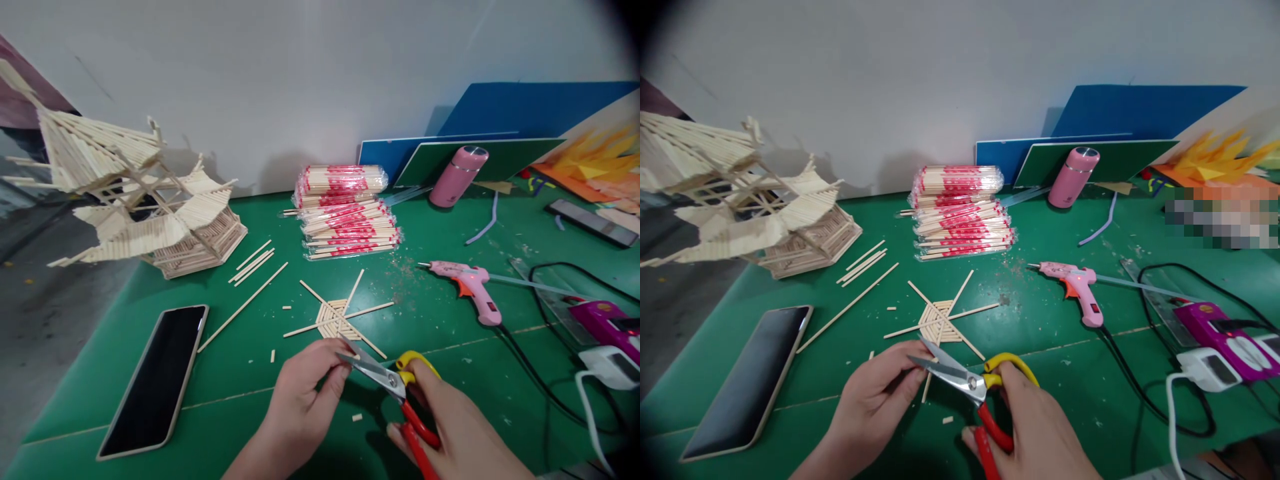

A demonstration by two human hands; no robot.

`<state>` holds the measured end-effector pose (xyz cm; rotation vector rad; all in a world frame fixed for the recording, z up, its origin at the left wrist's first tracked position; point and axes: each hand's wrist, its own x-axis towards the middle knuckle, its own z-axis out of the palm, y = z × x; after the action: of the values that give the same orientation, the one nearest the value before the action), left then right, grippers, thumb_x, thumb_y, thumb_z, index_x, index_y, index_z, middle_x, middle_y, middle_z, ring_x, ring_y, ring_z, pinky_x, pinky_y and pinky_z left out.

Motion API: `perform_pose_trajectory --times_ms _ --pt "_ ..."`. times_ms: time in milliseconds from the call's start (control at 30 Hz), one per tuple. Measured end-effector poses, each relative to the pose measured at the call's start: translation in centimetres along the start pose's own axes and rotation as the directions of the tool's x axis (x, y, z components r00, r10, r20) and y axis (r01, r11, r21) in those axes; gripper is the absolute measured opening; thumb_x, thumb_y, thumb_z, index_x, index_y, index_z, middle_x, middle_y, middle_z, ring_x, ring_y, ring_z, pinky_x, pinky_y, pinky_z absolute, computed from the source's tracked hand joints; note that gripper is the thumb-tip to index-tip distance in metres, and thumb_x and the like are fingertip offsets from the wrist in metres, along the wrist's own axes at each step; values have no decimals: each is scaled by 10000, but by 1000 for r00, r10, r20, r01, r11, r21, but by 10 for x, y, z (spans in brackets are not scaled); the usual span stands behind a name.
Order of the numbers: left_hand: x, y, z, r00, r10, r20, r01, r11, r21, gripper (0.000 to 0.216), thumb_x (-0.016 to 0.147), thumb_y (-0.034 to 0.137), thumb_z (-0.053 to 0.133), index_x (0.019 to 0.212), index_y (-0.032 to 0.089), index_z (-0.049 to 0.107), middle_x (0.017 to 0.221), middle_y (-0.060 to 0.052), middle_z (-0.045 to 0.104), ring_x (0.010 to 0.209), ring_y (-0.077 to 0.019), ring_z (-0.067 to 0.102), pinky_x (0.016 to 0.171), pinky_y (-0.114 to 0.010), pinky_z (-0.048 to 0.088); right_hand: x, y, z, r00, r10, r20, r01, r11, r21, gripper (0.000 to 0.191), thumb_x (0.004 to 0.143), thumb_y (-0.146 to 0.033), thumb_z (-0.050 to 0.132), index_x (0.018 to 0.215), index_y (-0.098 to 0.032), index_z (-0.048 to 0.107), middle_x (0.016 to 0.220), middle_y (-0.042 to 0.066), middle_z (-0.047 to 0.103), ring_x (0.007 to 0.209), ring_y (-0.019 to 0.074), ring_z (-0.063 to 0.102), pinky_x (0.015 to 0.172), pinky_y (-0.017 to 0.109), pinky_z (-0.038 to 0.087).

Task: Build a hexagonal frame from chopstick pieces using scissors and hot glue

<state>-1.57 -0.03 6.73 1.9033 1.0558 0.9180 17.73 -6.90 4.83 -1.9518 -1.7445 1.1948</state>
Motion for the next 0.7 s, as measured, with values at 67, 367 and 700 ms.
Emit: perform_pose_trajectory --times_ms 67,367,700 --pt "0 1 0 999 -29 31 31 999 -35 219 740 78 474 785 220 634 787 -11 661 727 -124 614 670 -180 469 1 -2 -2 1000 -3 30 2 1000 18 399 682 -425 561 988 -210 422 834 41 613 704 176 581 612 237 440" --pt "1 -1 6 991 -130 -24 127 987 -102 161 743 138 494 743 195 645 788 -43 666 732 -153 614 662 -218 477 6 1 7 998 -5 69 0 998 69 194 738 -340 496 867 -222 412 750 -4 605 625 137 570 556 206 416" --pt "-1 -4 11 998 32 -59 -23 987 162 196 784 157 433 734 194 619 648 -32 615 598 -134 564 582 -200 447 6 -3 3 999 33 -13 -33 999 -12 345 683 -405 568 948 -234 428 807 9 603 698 167 569 588 221 411"
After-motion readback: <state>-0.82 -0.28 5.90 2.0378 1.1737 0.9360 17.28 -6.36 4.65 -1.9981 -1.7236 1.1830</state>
